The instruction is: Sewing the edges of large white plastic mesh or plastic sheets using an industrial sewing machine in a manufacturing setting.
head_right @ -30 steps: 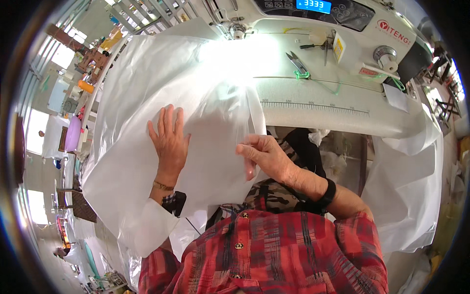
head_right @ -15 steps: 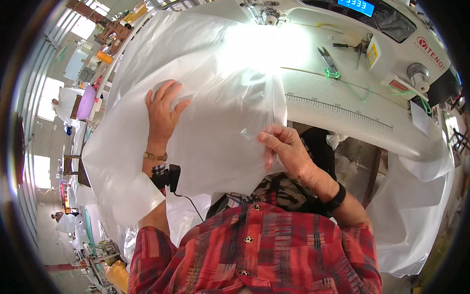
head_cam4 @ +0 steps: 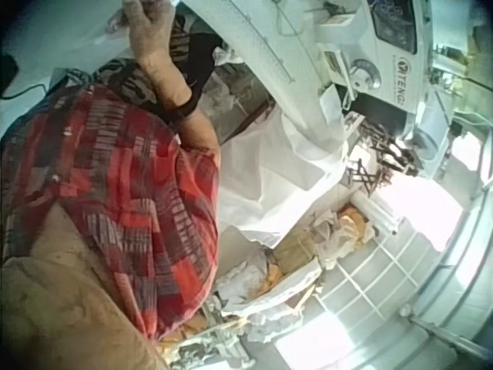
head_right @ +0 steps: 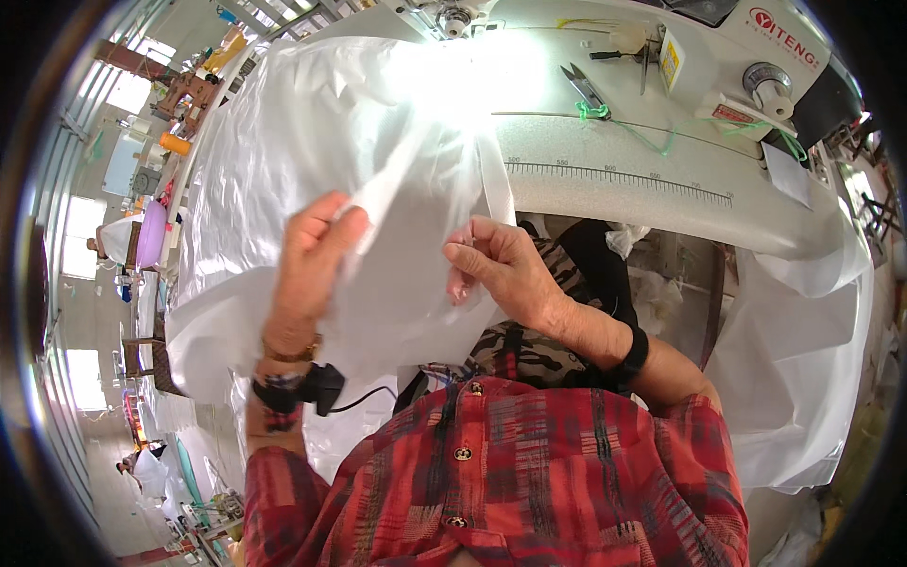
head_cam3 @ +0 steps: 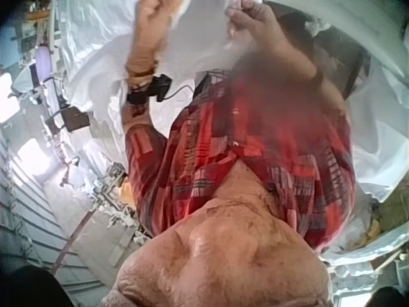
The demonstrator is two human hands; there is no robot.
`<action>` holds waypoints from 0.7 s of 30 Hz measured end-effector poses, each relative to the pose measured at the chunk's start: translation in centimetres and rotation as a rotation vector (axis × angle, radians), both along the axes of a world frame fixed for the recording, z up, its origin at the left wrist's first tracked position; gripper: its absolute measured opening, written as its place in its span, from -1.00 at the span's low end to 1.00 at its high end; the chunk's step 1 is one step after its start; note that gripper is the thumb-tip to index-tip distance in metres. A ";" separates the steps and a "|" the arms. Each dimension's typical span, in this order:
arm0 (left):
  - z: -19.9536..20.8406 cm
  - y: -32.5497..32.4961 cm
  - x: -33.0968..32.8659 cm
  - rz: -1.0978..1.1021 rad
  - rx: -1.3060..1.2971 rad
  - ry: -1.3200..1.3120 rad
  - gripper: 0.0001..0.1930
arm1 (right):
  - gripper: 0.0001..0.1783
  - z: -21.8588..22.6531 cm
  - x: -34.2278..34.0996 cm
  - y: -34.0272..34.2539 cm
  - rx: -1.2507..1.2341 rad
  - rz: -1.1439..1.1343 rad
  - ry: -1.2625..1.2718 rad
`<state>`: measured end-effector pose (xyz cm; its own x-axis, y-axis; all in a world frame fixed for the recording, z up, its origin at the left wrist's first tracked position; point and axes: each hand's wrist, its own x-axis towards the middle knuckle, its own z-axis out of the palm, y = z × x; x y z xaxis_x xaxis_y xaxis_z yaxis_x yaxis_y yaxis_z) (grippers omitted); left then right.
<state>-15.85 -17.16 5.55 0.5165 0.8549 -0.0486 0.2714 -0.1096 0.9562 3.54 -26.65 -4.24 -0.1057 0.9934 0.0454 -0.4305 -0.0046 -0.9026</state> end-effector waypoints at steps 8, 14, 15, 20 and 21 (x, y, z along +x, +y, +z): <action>-8.8 -2.8 1.4 -0.041 0.023 -0.138 -0.77 | -0.79 1.3 -1.6 -1.9 0.015 0.004 -0.310; -9.7 -1.9 0.4 -0.017 -0.094 -0.168 -0.86 | -0.78 3.2 -2.5 -1.1 0.400 -0.103 -0.891; -10.1 -1.5 0.1 -0.025 -0.098 -0.172 -0.86 | -0.78 3.4 -2.6 -0.8 0.495 -0.051 -1.074; -9.1 -1.8 0.9 -0.076 -0.268 -0.334 -0.84 | -0.77 4.1 -2.8 -0.3 0.609 -0.012 -1.145; -9.1 -1.7 0.7 -0.081 -0.265 -0.338 -0.84 | -0.79 4.1 -2.9 -0.1 0.776 -0.137 -1.060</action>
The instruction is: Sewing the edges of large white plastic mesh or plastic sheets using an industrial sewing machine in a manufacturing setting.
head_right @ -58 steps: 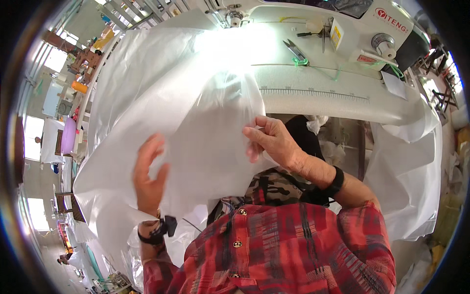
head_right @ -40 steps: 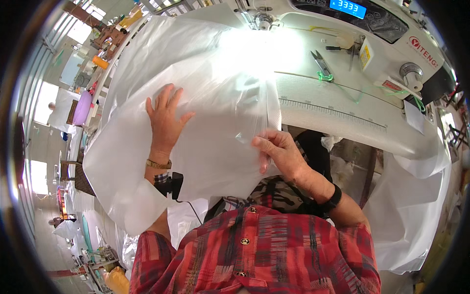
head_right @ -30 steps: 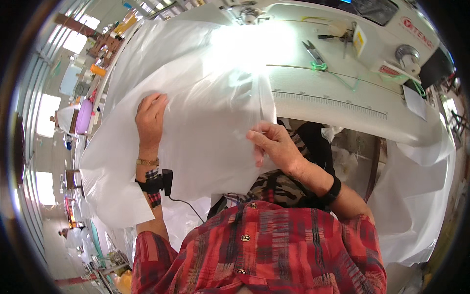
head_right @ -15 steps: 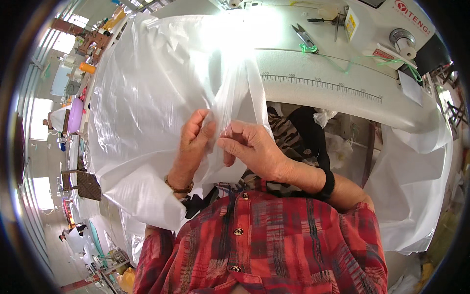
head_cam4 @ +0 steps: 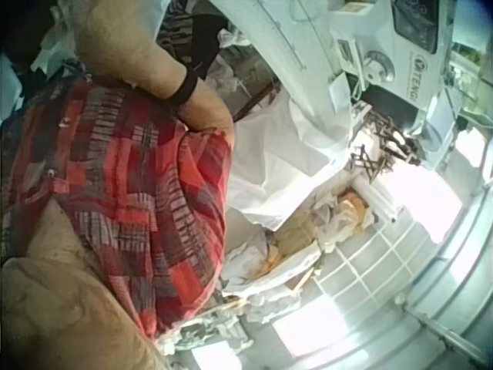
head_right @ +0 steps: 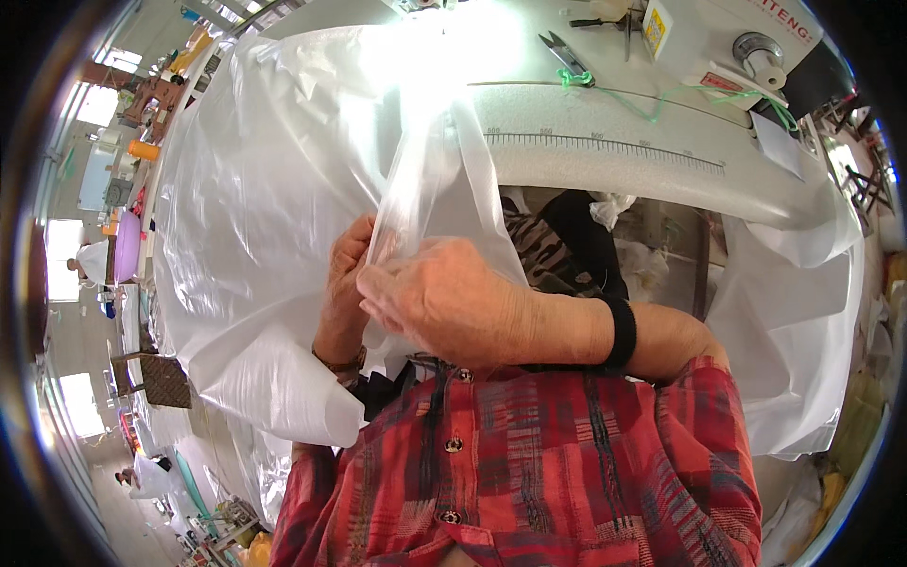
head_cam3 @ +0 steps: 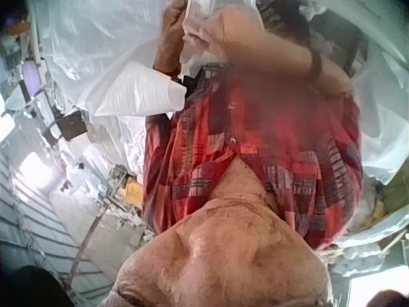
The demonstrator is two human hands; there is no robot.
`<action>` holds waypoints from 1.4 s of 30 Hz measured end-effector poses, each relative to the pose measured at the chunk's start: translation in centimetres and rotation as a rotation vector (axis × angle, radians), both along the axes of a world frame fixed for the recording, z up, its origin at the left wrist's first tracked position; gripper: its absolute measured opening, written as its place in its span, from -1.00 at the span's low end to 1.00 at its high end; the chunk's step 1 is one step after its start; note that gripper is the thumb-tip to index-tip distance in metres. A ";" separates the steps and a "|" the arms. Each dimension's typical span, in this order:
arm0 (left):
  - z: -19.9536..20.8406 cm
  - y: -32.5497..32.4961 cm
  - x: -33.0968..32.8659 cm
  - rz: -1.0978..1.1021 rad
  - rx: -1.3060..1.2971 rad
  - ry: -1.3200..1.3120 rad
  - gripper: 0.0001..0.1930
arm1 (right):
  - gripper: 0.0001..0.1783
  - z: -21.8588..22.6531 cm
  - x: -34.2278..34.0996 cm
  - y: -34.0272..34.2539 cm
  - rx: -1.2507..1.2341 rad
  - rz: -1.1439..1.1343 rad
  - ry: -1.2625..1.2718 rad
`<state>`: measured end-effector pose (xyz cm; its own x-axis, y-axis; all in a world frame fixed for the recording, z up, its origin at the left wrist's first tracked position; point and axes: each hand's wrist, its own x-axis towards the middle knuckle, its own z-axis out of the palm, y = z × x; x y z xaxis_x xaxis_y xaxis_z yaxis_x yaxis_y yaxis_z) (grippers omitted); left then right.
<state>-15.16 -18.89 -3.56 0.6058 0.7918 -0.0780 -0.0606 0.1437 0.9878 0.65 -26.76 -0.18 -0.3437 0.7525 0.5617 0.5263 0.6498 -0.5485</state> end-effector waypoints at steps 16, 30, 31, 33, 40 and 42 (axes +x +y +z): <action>1.5 1.0 -0.2 -0.001 -0.191 0.026 -0.81 | -0.79 -2.9 -0.3 0.9 0.129 0.138 -0.136; 2.1 1.3 -0.6 0.053 -0.262 -0.083 -0.86 | -0.66 -6.6 -1.1 1.8 -0.857 -0.021 1.066; 2.0 1.3 -0.7 0.072 -0.270 -0.097 -0.87 | -0.65 -6.8 -1.2 1.7 -0.838 -0.007 1.045; 1.7 1.4 -1.0 0.088 -0.281 -0.113 -0.88 | -0.65 -6.8 -1.2 1.6 -0.820 0.000 1.024; 0.9 1.5 -1.4 0.097 -0.299 -0.143 -0.89 | -0.62 -6.6 -1.8 1.7 -0.845 -0.022 0.945; 1.1 1.6 -1.4 0.111 -0.290 -0.132 -0.88 | -0.62 -6.6 -1.8 1.6 -0.859 -0.038 0.956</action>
